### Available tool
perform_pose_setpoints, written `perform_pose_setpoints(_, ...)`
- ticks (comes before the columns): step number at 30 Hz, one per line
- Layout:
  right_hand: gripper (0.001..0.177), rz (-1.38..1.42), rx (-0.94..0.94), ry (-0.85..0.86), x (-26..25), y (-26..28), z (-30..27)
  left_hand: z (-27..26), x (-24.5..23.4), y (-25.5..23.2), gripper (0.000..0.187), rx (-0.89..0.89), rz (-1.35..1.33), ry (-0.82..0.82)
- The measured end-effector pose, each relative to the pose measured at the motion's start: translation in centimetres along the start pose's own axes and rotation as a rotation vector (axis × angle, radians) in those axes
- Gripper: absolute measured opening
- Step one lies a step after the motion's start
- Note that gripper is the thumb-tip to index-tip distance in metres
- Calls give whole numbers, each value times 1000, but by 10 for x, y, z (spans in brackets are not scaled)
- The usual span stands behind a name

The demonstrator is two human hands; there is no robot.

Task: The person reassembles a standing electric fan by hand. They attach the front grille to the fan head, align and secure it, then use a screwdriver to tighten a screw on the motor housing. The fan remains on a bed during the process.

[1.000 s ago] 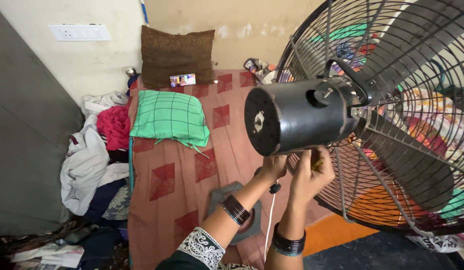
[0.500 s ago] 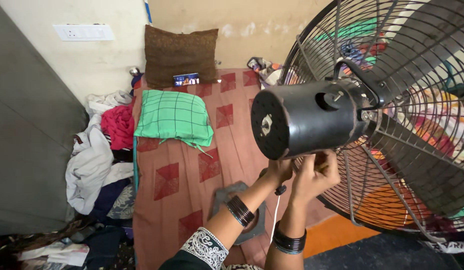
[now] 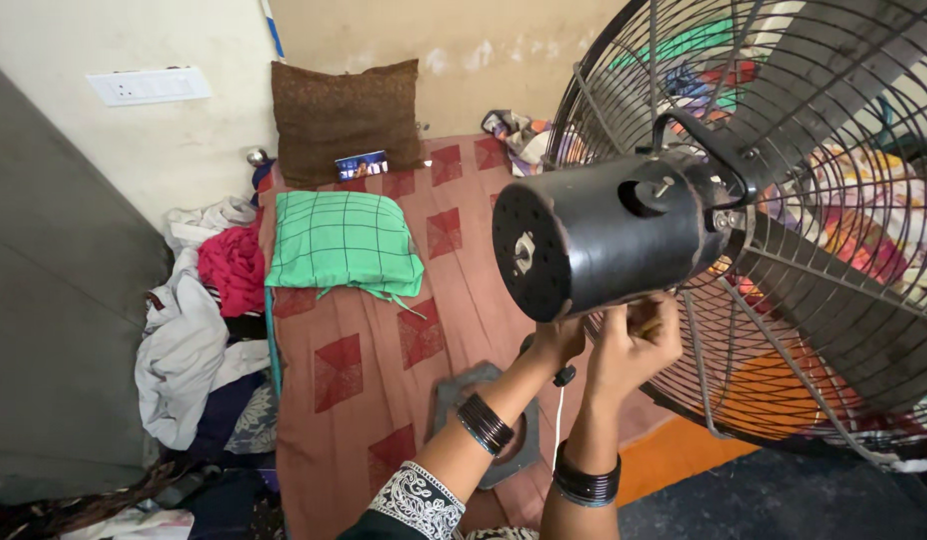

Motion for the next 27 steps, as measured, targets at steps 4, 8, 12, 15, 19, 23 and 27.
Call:
perform_pose_setpoints(4, 5, 105, 2, 54, -2, -3, 0, 6, -9, -14, 34, 53, 76, -13)
perform_pose_setpoints(8, 3, -3, 24, 69, -4, -4, 2, 11, -17, -27, 32, 63, 33, -18)
perform_pose_setpoints(12, 6, 4, -20, 10, -2, -1, 1, 18, -23, -32, 31, 71, 2, -26)
perform_pose_setpoints(15, 4, 59, 15, 25, -1, -3, 0, 18, -25, -35, 31, 116, 79, -43)
perform_pose_setpoints(19, 6, 65, 19, 71, -2, -2, 1, 15, -19, -32, 33, 103, 138, -26)
perform_pose_setpoints(23, 7, -19, -50, 11, -2, 4, 0, 16, -20, -31, 32, 102, 116, -38)
perform_pose_setpoints(27, 7, 80, -43, 50, 2, -1, -4, 19, -24, -31, 31, 86, 41, -46)
Point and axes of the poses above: each hand's wrist, its own z-axis towards the middle knuckle, its own x-axis out of the palm, y = z × x, the point moved 8 cm from there along z, towards the middle knuckle, and after that the axes turned 10 degrees about y, right-handed, at the moved point
